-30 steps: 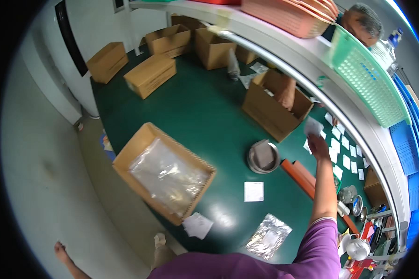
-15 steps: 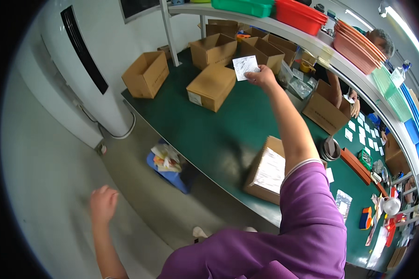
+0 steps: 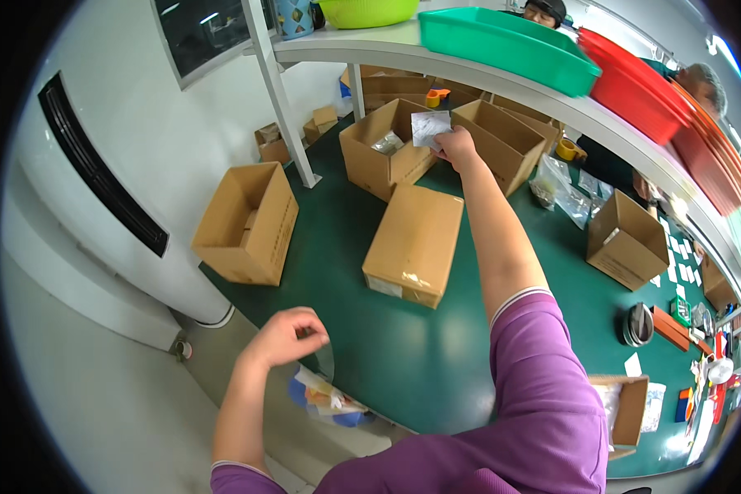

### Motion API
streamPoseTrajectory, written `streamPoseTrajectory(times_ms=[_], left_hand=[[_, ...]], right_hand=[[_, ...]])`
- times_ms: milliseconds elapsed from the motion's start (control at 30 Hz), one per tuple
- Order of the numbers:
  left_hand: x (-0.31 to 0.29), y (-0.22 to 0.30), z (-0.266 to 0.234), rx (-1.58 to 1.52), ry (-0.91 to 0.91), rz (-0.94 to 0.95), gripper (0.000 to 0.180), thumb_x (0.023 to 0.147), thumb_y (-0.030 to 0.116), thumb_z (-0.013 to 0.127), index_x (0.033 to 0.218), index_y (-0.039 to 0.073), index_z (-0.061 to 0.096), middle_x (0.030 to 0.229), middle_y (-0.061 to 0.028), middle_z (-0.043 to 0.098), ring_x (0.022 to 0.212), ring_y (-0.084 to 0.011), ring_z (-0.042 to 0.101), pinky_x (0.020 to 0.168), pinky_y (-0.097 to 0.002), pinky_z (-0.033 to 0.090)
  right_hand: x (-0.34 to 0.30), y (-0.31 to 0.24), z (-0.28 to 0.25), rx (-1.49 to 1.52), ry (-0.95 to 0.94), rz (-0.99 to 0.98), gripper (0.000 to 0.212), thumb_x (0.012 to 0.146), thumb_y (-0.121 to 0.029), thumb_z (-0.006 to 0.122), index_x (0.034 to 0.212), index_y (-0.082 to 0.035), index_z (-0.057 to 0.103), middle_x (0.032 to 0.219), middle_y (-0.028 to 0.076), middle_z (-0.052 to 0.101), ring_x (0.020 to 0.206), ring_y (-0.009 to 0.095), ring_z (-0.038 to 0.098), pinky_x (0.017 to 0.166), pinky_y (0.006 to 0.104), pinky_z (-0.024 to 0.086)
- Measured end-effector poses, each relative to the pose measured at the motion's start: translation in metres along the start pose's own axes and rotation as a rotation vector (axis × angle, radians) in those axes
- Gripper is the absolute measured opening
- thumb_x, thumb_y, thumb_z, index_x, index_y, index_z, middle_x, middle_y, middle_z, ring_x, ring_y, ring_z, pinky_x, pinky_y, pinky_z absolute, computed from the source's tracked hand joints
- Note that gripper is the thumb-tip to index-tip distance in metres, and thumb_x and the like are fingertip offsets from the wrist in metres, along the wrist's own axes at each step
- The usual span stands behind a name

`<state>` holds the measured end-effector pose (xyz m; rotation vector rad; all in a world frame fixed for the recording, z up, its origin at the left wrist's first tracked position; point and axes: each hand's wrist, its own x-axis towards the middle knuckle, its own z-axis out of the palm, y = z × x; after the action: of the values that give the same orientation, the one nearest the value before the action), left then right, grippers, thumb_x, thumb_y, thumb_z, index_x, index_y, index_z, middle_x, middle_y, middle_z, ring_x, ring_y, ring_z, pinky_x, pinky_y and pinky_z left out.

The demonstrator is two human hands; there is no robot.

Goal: Sort small metal fasteners into plastic bags, apply labels, and pack the bags into cardboard boxes.

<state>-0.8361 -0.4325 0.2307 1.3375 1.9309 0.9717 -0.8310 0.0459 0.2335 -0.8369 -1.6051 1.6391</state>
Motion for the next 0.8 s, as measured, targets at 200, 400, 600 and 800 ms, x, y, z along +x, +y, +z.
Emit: streamPoseTrajectory(times_ms=[200, 400, 600, 800], left_hand=[[0.026, 0.005, -0.066, 0.319, -0.039, 0.221, 0.009, 0.072, 0.014, 0.073, 0.071, 0.011, 0.065, 0.073, -0.0031, 0.061, 0.066, -0.0226, 0.059, 0.058, -0.0338, 0.045], [-0.004, -0.003, -0.150, 0.490, 0.236, 0.057, 0.013, 0.057, 0.008, 0.072, 0.062, 0.011, 0.061, 0.065, -0.0040, 0.059, 0.061, -0.0252, 0.054, 0.060, -0.0350, 0.040], [-0.022, -0.008, -0.194, 0.398, 0.303, -0.166, 0.007, 0.075, 0.002, 0.067, 0.077, 0.002, 0.060, 0.073, -0.0122, 0.057, 0.070, -0.0275, 0.055, 0.063, -0.0358, 0.043], [-0.021, -0.020, -0.182, 0.340, 0.358, -0.292, 0.006, 0.078, 0.006, 0.065, 0.078, 0.002, 0.060, 0.074, -0.0111, 0.057, 0.069, -0.0244, 0.053, 0.063, -0.0345, 0.043]], right_hand=[[0.090, 0.024, 0.085, -0.290, 0.047, 0.038, 0.038, 0.077, -0.005, 0.059, 0.114, -0.002, 0.055, 0.107, 0.018, 0.064, 0.102, 0.027, 0.063, 0.071, 0.0354, 0.057], [0.175, 0.070, 0.107, -0.991, 0.006, -0.130, 0.032, 0.081, -0.009, 0.057, 0.112, -0.003, 0.060, 0.113, 0.020, 0.062, 0.106, 0.035, 0.059, 0.091, 0.0422, 0.047], [0.239, 0.118, 0.121, -1.428, -0.447, 0.140, 0.039, 0.068, -0.011, 0.072, 0.106, -0.005, 0.067, 0.094, 0.015, 0.069, 0.083, 0.028, 0.067, 0.072, 0.0410, 0.053], [0.265, 0.127, 0.119, -1.566, -0.524, 0.226, 0.034, 0.064, -0.015, 0.078, 0.097, -0.007, 0.071, 0.101, 0.014, 0.068, 0.091, 0.030, 0.066, 0.078, 0.0417, 0.053]])
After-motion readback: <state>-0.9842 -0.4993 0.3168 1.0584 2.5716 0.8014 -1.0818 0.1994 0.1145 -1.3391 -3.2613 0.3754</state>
